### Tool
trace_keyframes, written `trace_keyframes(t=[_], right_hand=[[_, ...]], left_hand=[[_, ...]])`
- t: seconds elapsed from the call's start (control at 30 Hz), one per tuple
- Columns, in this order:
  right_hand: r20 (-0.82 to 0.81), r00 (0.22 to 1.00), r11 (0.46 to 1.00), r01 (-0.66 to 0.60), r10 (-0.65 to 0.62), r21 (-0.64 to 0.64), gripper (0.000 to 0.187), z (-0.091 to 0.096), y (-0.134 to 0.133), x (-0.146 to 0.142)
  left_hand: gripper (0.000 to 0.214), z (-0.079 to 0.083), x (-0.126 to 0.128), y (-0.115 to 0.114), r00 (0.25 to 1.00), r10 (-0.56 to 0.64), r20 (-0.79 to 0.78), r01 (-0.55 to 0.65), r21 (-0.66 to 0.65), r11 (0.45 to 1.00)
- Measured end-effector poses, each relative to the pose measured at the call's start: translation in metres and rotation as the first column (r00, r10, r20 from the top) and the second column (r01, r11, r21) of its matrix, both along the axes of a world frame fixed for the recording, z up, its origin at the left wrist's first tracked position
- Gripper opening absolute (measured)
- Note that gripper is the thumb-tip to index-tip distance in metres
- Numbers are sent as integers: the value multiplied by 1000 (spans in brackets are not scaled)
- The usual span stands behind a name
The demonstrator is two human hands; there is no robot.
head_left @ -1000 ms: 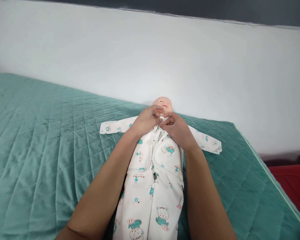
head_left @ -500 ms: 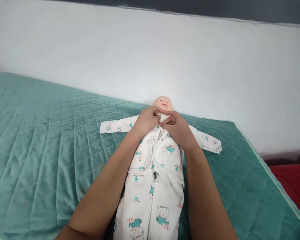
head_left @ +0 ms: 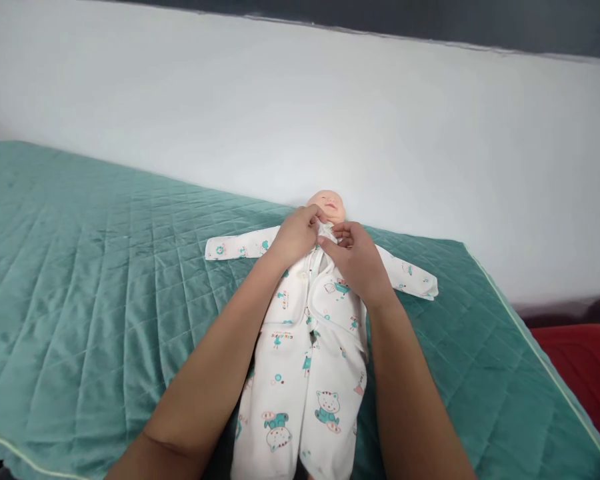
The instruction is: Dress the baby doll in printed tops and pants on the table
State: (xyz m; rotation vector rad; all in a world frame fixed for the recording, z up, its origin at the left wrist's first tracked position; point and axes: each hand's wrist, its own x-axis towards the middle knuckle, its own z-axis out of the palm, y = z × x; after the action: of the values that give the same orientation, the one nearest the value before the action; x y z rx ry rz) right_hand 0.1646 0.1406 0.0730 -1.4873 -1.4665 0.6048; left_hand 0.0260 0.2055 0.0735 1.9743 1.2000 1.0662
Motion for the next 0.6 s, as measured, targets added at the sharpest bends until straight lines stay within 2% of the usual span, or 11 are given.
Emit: trace_keyframes(t=[0.13,0.23,0.43,0.53,0.6], right_hand=[[225,957,977,154,-185,148,35,0,-21,-16],[278,916,953,249,-289,171,30,-3,-34,-25],[204,926,938,275,-317,210,13,-13,-52,-22],[100,959,952,247,-267,180,12,-17,-55,-17],[33,972,962,227,-235,152,13,-17,-55,-14]], left_hand=[[21,1,-3,-10,993,33,116,-33,-2,999],[11,0,-9,-24,979,14,203,-11,-18,1000],[17,-7,-28,-54,969,-70,237,96,-100,990],[14,-7,-32,-60,966,-91,241,128,-142,982],[10,-5,-32,-59,975,-77,211,109,-145,983]])
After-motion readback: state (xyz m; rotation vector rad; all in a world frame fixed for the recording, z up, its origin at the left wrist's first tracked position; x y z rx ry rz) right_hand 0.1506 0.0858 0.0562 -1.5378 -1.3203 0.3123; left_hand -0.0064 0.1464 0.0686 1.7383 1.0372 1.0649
